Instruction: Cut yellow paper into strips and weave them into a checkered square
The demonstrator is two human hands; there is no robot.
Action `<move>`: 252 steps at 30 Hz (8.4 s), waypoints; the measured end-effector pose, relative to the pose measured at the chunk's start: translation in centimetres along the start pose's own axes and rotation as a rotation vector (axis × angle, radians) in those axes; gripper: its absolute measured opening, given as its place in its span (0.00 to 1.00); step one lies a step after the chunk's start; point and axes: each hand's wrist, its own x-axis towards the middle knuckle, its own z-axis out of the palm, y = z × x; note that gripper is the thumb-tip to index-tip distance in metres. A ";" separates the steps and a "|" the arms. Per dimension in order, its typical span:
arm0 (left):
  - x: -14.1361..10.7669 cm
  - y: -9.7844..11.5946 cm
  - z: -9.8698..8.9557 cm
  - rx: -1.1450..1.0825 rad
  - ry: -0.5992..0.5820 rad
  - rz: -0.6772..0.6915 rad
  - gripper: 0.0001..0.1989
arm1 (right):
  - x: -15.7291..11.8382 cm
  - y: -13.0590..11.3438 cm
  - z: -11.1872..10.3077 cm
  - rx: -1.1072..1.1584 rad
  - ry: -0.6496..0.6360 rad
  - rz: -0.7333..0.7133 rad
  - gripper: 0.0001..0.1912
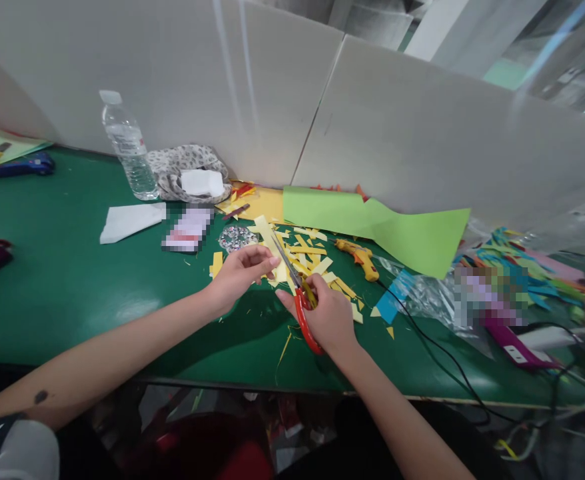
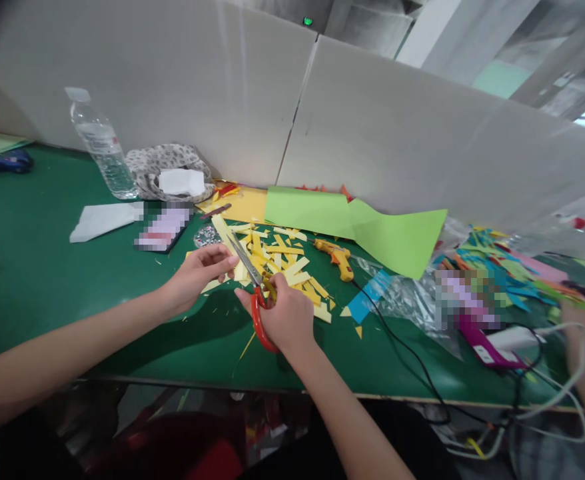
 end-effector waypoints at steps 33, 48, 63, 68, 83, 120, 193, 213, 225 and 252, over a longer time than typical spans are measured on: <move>0.0 0.8 -0.2 -0.174 0.102 0.015 0.09 | -0.4 0.1 -0.1 0.021 0.036 -0.018 0.23; 0.2 0.2 -0.3 0.015 0.206 0.217 0.07 | -0.6 -0.1 -0.2 -0.023 -0.003 -0.039 0.25; 0.0 -0.1 0.0 0.060 0.242 0.270 0.05 | -0.9 -0.5 0.5 0.037 -0.067 0.027 0.23; 0.0 -0.2 -0.1 0.049 0.242 0.282 0.05 | -0.9 -1.0 0.7 0.025 -0.103 0.077 0.21; 0.0 -0.4 0.0 -0.020 0.216 0.210 0.07 | -0.9 -1.0 0.8 0.064 -0.042 0.056 0.21; -0.6 -0.2 0.6 0.013 0.036 0.078 0.08 | -0.3 -0.4 0.0 0.060 -0.017 0.065 0.16; 2.5 1.6 -4.3 1.651 -0.392 0.169 0.08 | 2.9 3.4 -2.3 1.042 -0.002 0.672 0.21; 1.0 -0.9 -0.8 0.166 -0.144 -0.014 0.06 | 1.6 0.7 -2.7 1.136 -0.366 0.565 0.20; -0.3 -1.9 0.6 0.278 -0.266 -0.071 0.14 | 0.5 0.5 -1.1 1.006 -0.392 0.470 0.22; 1.1 -2.7 -0.6 0.133 0.002 -0.131 0.15 | 0.2 0.2 0.1 0.964 -0.273 0.495 0.18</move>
